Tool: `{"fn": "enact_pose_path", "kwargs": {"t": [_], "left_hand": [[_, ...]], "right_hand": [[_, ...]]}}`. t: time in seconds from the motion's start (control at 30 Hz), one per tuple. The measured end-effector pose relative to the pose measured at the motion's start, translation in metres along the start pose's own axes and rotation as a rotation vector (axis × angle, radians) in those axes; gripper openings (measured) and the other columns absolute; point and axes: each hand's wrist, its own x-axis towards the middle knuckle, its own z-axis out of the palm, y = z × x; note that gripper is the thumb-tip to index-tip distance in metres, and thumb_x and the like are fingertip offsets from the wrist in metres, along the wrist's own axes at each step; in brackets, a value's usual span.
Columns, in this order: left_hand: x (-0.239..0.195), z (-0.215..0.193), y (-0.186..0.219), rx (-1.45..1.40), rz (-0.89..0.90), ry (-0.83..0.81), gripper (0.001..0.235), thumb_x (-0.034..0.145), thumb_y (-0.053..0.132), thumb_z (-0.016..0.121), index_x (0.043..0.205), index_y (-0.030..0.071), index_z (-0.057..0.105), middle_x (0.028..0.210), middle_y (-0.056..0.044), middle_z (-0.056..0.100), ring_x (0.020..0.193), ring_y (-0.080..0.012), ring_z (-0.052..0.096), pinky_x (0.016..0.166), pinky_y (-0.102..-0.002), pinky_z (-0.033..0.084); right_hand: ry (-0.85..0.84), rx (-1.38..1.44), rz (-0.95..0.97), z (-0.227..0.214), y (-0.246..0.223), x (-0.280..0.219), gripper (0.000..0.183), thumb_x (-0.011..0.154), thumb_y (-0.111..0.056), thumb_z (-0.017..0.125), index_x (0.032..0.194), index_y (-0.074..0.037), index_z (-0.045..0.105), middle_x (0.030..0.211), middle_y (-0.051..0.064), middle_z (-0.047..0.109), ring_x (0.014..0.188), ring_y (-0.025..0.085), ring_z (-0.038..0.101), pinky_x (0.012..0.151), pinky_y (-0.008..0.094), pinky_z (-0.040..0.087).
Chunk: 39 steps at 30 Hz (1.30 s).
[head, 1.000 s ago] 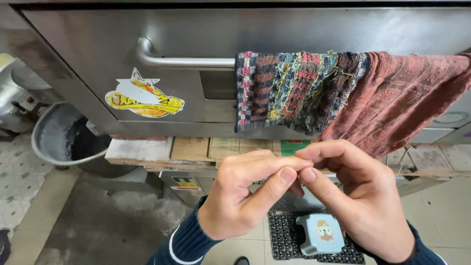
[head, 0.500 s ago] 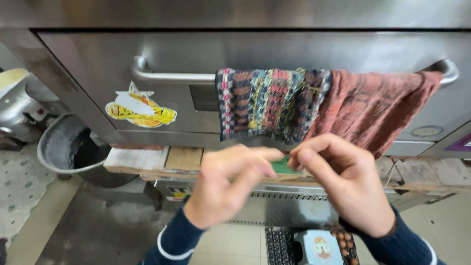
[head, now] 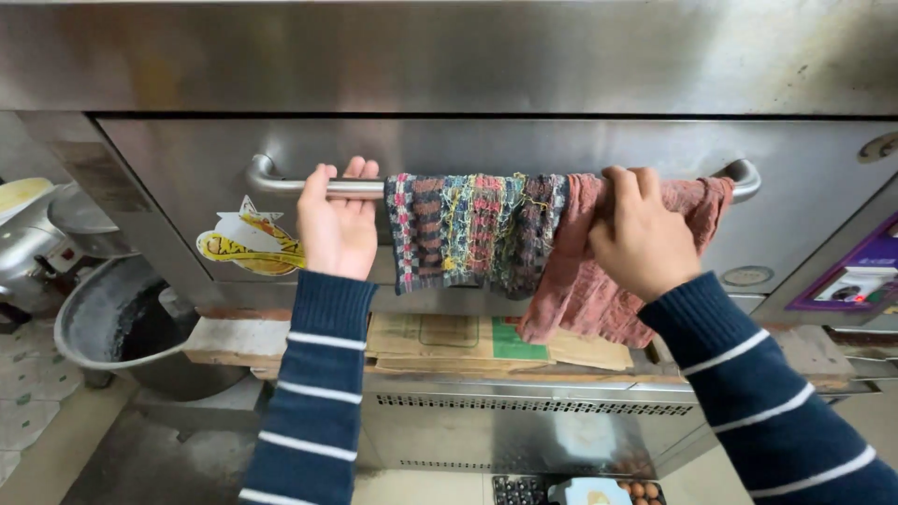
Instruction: The person uses chopsticks to turn and fry sausages in a metal bowl on a portable stove, then transfers them to a wire rack. They later use scissors to remove a long loaf of bread from an oven.
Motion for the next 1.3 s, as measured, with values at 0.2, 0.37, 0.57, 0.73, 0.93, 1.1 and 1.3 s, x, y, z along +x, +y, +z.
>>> {"fn": "enact_pose_path", "kwargs": {"t": [0.2,0.37,0.57,0.73,0.93,1.1,1.3], "left_hand": [[0.002,0.003,-0.012,-0.091,0.030,-0.006,0.021,0.113,0.029,0.070,0.113,0.009,0.065,0.104,-0.006,0.073,0.115,-0.0284,0.079,0.124,-0.051,0.060],[-0.010,-0.013,-0.015,-0.088,0.084,-0.083,0.019,0.112,0.030,0.071,0.104,0.015,0.061,0.099,-0.004,0.072,0.106,-0.0274,0.077,0.124,-0.052,0.060],[-0.074,-0.055,-0.016,-0.213,0.010,-0.028,0.015,0.107,0.027,0.073,0.100,0.016,0.068,0.093,-0.004,0.074,0.093,-0.0283,0.075,0.121,-0.059,0.060],[-0.122,-0.082,-0.015,-0.191,0.007,-0.012,0.014,0.108,0.023,0.066,0.097,0.017,0.061,0.080,0.000,0.056,0.087,-0.0254,0.062,0.116,-0.056,0.055],[-0.134,-0.085,-0.014,-0.178,0.031,-0.052,0.019,0.109,0.019,0.062,0.091,0.016,0.058,0.075,-0.001,0.055,0.080,-0.0260,0.058,0.107,-0.054,0.053],[-0.132,-0.087,-0.015,-0.188,0.018,-0.054,0.019,0.108,0.020,0.063,0.090,0.017,0.057,0.076,-0.001,0.053,0.080,-0.0243,0.055,0.108,-0.054,0.053],[-0.122,-0.072,-0.008,-0.180,0.007,-0.083,0.021,0.111,0.020,0.061,0.091,0.017,0.057,0.076,-0.001,0.055,0.081,-0.0248,0.055,0.109,-0.053,0.052]], "right_hand": [[0.043,0.016,-0.063,0.009,0.005,-0.004,0.072,0.091,-0.020,0.065,0.160,-0.023,0.042,0.154,0.006,0.046,0.093,0.071,0.075,0.101,0.075,0.064],[0.150,0.020,-0.036,0.018,0.001,-0.022,0.057,0.092,-0.022,0.062,0.148,-0.021,0.052,0.143,0.010,0.052,0.086,0.071,0.074,0.093,0.076,0.065],[0.210,0.013,-0.033,0.027,0.000,-0.105,0.060,0.090,-0.023,0.064,0.149,-0.018,0.054,0.135,0.014,0.055,0.082,0.066,0.076,0.082,0.074,0.067],[0.216,-0.020,-0.025,0.065,0.016,-0.150,0.057,0.093,-0.020,0.063,0.148,-0.009,0.052,0.130,0.015,0.052,0.062,0.047,0.066,0.055,0.058,0.058],[0.289,-0.029,-0.106,0.065,0.014,-0.160,0.049,0.097,-0.011,0.064,0.144,0.003,0.056,0.130,0.021,0.055,0.053,0.032,0.059,0.031,0.045,0.050],[0.261,-0.017,-0.055,0.064,0.013,-0.161,0.055,0.095,-0.013,0.066,0.147,-0.001,0.055,0.137,0.019,0.054,0.061,0.041,0.067,0.037,0.053,0.057],[0.243,-0.078,-0.134,0.048,0.024,-0.140,0.052,0.097,-0.019,0.064,0.144,0.002,0.057,0.129,0.017,0.058,0.053,0.030,0.062,0.031,0.047,0.055]]}}
